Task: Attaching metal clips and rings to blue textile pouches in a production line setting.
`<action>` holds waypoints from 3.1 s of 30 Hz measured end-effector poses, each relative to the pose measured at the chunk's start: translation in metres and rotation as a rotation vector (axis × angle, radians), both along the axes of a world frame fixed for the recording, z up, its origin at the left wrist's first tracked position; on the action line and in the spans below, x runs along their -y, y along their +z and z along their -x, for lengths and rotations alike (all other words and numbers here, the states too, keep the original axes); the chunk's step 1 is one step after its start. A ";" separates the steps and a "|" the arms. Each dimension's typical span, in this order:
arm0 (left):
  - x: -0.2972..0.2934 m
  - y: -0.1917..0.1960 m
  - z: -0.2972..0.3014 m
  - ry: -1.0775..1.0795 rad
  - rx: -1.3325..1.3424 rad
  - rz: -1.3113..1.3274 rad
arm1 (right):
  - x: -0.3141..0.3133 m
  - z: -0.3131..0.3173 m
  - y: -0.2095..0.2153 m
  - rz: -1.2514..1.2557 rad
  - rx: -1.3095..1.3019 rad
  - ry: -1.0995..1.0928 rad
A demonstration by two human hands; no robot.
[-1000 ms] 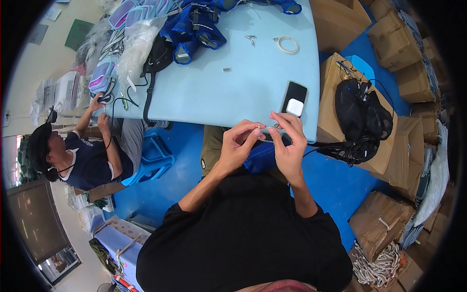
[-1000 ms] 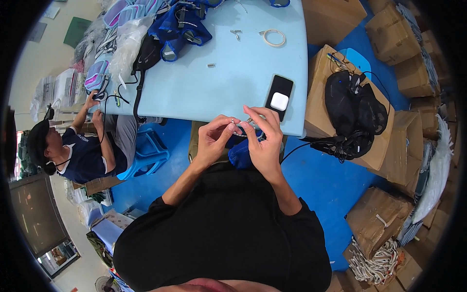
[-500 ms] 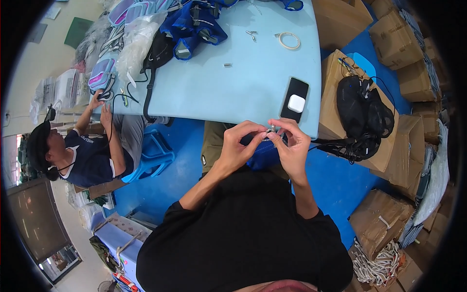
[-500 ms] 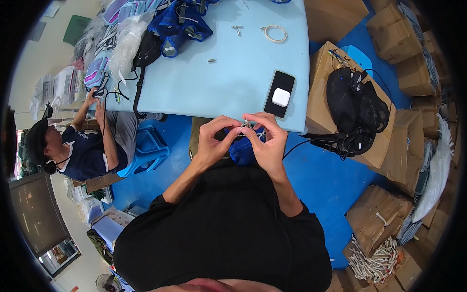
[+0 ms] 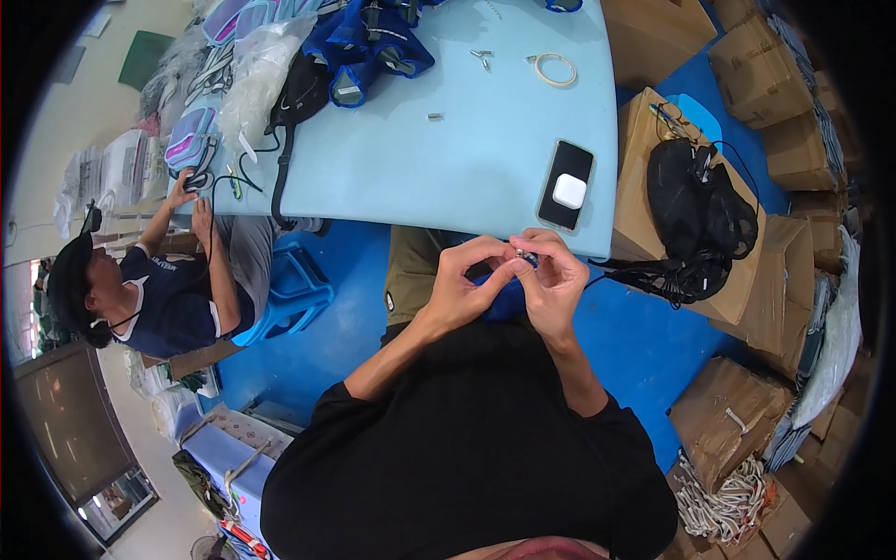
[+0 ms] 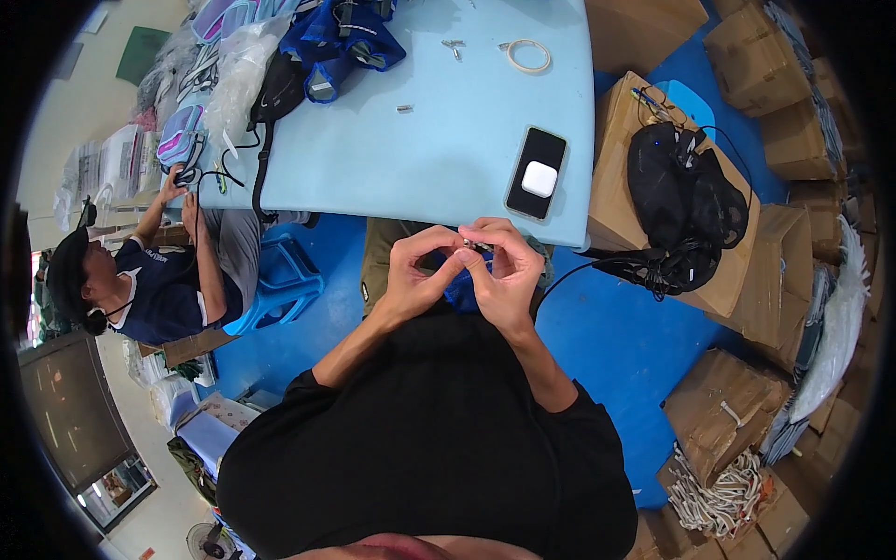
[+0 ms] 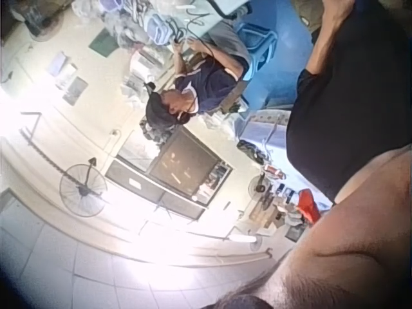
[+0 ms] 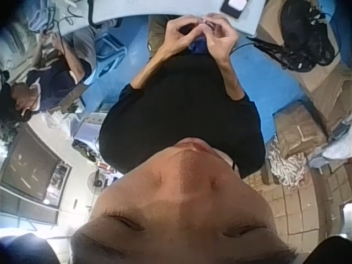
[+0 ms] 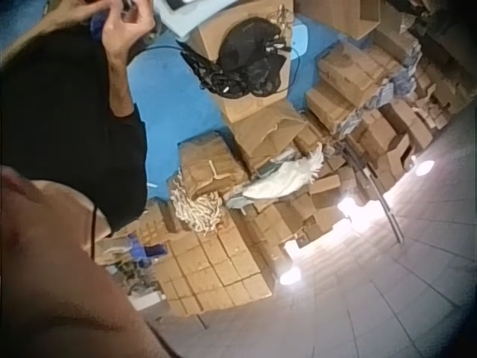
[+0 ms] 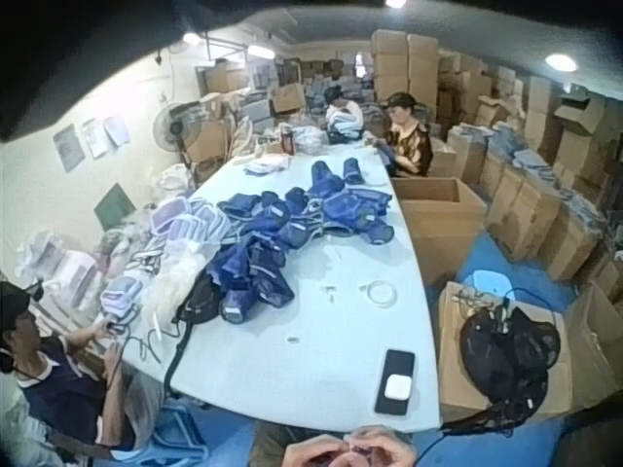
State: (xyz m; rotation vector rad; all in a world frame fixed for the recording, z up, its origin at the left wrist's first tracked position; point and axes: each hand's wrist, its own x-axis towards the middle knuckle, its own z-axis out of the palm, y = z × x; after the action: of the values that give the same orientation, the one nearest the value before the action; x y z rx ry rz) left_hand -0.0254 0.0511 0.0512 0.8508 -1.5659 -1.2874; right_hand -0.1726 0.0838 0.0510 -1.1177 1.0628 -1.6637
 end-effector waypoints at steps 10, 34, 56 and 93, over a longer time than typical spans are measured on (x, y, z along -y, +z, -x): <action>-0.008 -0.001 0.003 0.029 -0.083 -0.186 | 0.001 -0.004 -0.002 0.021 -0.004 -0.043; -0.007 -0.009 0.001 0.046 -0.170 -0.051 | -0.003 -0.010 0.005 0.042 0.103 -0.051; -0.014 -0.004 -0.001 -0.032 -0.377 -0.324 | -0.007 -0.013 0.004 0.028 0.161 0.003; -0.007 -0.026 -0.012 -0.002 -0.290 -0.510 | -0.006 -0.013 -0.029 -0.018 -0.073 -0.086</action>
State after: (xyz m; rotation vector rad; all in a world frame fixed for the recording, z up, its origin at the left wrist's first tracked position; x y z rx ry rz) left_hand -0.0131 0.0580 0.0254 0.9174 -1.0235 -1.7607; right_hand -0.1599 0.0895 0.0219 -1.1423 1.1849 -1.6874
